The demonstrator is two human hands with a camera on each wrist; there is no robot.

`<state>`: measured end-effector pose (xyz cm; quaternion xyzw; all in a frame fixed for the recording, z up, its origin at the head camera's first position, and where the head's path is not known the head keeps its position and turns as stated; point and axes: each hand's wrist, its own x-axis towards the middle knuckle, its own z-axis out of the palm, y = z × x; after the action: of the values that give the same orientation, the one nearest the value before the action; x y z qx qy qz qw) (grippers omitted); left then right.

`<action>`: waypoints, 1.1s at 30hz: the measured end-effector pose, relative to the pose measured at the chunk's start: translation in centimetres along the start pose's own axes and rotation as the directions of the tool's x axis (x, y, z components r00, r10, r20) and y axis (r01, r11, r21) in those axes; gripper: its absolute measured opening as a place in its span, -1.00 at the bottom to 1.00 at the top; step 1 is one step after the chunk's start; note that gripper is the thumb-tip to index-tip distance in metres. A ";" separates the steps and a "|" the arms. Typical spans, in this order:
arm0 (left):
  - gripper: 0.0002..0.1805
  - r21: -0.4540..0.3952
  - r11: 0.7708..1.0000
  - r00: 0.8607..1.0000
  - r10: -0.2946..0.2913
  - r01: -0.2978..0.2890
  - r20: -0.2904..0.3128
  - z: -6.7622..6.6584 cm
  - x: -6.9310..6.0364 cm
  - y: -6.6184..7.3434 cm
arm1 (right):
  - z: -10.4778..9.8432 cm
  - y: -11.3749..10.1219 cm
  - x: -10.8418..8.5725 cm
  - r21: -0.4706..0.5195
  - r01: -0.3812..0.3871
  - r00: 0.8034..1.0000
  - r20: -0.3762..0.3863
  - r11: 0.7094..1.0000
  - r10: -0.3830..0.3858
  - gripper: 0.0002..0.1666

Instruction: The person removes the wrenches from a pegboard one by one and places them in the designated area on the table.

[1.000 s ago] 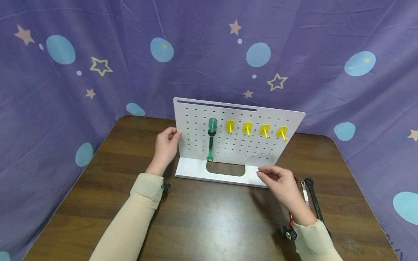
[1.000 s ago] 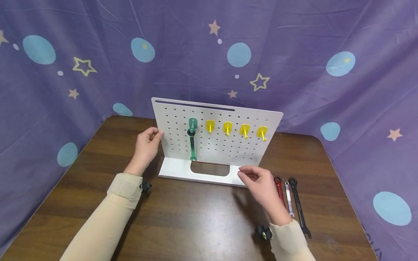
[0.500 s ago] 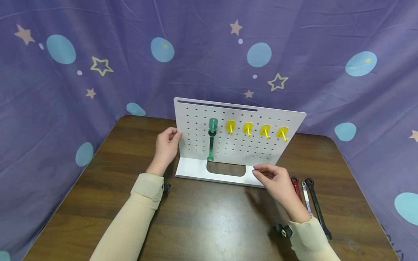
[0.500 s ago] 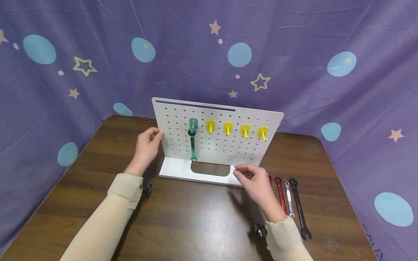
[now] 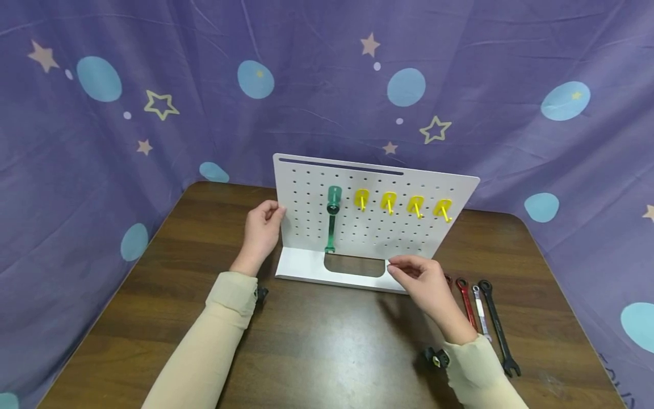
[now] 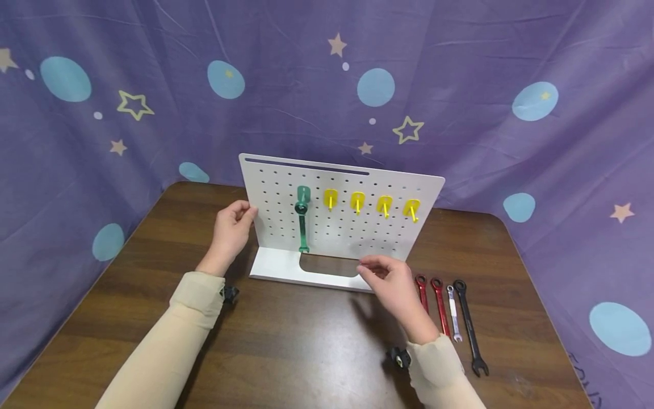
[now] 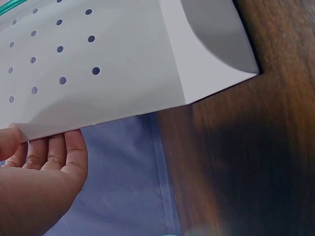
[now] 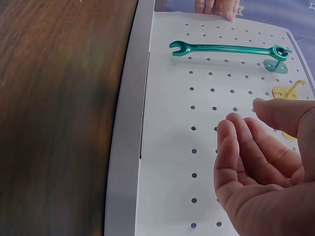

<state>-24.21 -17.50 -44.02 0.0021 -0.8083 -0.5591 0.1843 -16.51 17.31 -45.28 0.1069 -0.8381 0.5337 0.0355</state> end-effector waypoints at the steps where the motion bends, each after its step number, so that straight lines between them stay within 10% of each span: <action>1: -0.83 0.000 1.000 1.000 0.000 0.000 -0.001 0.0 0.0 0.0 | 0.1 0.0 0.1 0.001 0.002 1.000 0.001 1.000 -0.002 -0.81; 33: -0.83 0.004 1.000 1.000 0.003 -0.003 0.003 -0.1 -0.1 0.0 | 3.1 -1.9 1.9 0.058 -0.010 0.998 0.070 0.998 0.006 -0.77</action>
<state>-24.14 -17.58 -44.05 0.0005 -0.8097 -0.5572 0.1839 -17.76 13.44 -44.61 0.1232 -0.8234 0.5539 0.0012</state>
